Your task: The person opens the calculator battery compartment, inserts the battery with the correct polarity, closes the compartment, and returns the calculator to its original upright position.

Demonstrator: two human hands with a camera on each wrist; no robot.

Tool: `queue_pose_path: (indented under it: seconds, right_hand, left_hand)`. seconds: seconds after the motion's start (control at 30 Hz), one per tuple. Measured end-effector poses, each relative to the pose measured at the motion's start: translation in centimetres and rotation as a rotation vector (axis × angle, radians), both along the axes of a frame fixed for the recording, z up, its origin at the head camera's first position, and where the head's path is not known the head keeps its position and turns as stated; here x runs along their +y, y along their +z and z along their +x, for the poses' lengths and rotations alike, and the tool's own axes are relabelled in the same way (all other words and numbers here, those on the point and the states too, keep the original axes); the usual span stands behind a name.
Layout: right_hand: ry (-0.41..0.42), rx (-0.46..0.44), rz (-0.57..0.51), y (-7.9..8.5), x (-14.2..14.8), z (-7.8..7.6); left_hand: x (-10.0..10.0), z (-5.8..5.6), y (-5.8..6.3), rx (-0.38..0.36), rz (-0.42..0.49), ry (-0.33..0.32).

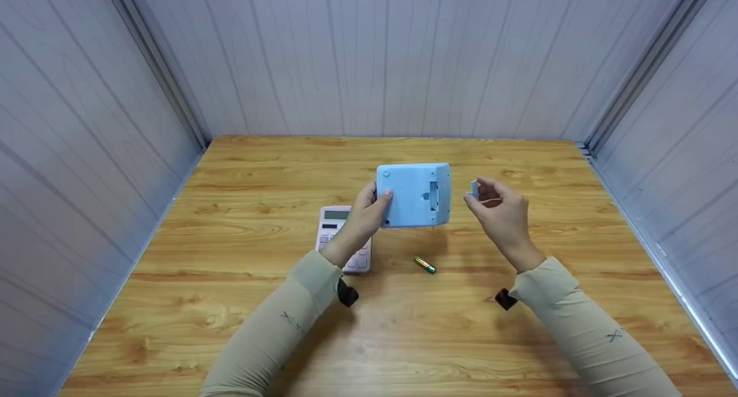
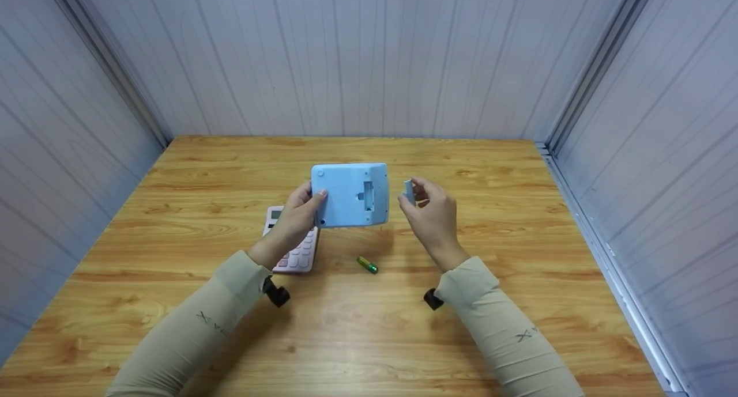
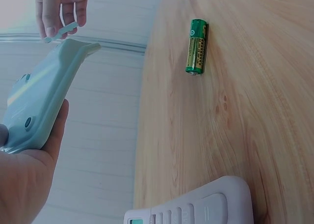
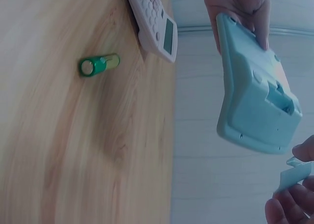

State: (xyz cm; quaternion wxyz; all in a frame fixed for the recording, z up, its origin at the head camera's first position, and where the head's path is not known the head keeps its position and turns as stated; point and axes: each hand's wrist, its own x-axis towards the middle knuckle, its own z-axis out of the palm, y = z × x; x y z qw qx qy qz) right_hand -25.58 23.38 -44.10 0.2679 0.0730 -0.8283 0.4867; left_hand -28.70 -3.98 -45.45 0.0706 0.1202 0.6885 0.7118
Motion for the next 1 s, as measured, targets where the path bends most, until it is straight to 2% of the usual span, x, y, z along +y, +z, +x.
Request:
queue_pose_path:
  seconds: [0.37,0.73,1.0]
  right_hand:
    - [-0.039,-0.054,0.024,-1.0,1.8,-0.4]
    - [-0.069,-0.113,0.079,-2.1,3.4,-0.8]
    - [-0.037,-0.205,0.161,-2.5,4.6,-0.8]
  left_hand:
    - [-0.1,0.1,0.0,-0.004,0.003,-0.003]
    - [-0.3,0.0,-0.1,0.023,-0.011,-0.003]
    - [-0.4,0.1,-0.1,0.018,-0.013,-0.010]
